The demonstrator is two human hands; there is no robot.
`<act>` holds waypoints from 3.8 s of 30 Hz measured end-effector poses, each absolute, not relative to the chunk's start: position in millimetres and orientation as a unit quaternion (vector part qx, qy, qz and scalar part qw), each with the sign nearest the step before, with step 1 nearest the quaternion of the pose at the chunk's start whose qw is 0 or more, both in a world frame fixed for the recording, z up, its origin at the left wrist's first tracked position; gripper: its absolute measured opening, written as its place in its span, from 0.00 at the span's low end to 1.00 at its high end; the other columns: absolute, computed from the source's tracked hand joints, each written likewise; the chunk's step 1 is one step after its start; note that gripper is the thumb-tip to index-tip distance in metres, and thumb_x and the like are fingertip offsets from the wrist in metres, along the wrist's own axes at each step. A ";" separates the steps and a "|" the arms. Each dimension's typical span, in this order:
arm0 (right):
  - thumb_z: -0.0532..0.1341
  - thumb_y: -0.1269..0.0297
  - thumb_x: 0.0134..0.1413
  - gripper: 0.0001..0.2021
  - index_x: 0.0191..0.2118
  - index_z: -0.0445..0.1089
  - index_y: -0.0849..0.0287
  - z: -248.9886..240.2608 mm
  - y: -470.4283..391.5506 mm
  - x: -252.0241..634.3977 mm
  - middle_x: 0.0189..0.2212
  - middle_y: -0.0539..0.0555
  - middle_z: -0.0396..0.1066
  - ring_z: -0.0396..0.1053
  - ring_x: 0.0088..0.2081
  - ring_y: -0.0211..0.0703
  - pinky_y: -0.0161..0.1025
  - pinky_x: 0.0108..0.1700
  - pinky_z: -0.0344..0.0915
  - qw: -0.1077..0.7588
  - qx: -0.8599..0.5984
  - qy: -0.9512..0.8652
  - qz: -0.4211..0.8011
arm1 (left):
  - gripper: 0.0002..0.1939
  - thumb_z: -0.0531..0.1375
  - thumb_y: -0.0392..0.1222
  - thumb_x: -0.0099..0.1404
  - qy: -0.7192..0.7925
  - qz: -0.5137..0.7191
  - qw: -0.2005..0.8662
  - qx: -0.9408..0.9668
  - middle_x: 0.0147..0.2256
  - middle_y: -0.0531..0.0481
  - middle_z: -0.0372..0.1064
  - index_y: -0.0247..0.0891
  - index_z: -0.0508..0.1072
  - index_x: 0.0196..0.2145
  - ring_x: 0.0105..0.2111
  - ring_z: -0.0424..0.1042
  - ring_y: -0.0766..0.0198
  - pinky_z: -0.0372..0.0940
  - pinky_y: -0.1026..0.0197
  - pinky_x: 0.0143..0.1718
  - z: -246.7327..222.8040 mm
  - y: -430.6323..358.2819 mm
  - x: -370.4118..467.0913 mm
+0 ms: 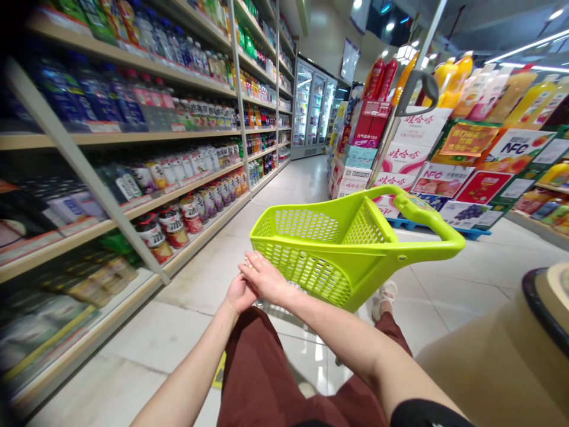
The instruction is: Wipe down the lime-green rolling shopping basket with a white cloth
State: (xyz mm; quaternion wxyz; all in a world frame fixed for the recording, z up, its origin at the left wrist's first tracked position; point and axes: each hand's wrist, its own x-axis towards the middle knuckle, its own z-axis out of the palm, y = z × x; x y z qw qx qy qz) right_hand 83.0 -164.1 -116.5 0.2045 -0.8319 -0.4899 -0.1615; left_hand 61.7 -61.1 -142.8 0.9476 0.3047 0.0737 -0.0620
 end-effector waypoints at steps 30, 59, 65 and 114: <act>0.51 0.72 0.57 0.11 0.42 0.69 0.65 -145.0 -248.0 143.0 0.49 0.60 0.64 0.45 0.60 0.49 0.53 0.58 0.49 0.023 -0.811 -0.545 -0.211 | 0.25 0.52 0.36 0.54 0.014 0.106 0.217 0.970 0.55 0.39 0.55 0.35 0.59 0.52 0.54 0.54 0.53 0.50 0.51 0.54 -165.0 -90.2 73.8; 0.49 0.71 0.59 0.13 0.46 0.66 0.59 -126.9 -305.1 125.3 0.53 0.56 0.61 0.42 0.61 0.46 0.55 0.57 0.51 0.129 -0.835 -0.437 -0.308 | 0.25 0.52 0.35 0.53 -0.081 0.089 0.164 0.979 0.55 0.37 0.53 0.33 0.59 0.51 0.55 0.52 0.53 0.47 0.50 0.54 -147.9 -147.7 69.8; 0.50 0.70 0.59 0.12 0.41 0.69 0.60 -183.4 -330.8 102.3 0.48 0.56 0.66 0.48 0.59 0.44 0.49 0.57 0.55 0.069 -0.866 -0.437 -0.231 | 0.26 0.52 0.36 0.54 -0.109 0.096 0.148 0.978 0.56 0.37 0.53 0.33 0.59 0.52 0.56 0.51 0.52 0.46 0.49 0.55 -149.9 -155.6 67.6; 0.49 0.75 0.55 0.18 0.49 0.66 0.57 -77.8 -436.3 65.0 0.52 0.57 0.62 0.49 0.59 0.50 0.52 0.56 0.57 0.151 -0.825 -0.275 -0.471 | 0.28 0.49 0.33 0.55 -0.178 0.245 0.168 0.938 0.60 0.42 0.45 0.35 0.54 0.55 0.60 0.43 0.57 0.43 0.48 0.58 -104.8 -190.0 78.2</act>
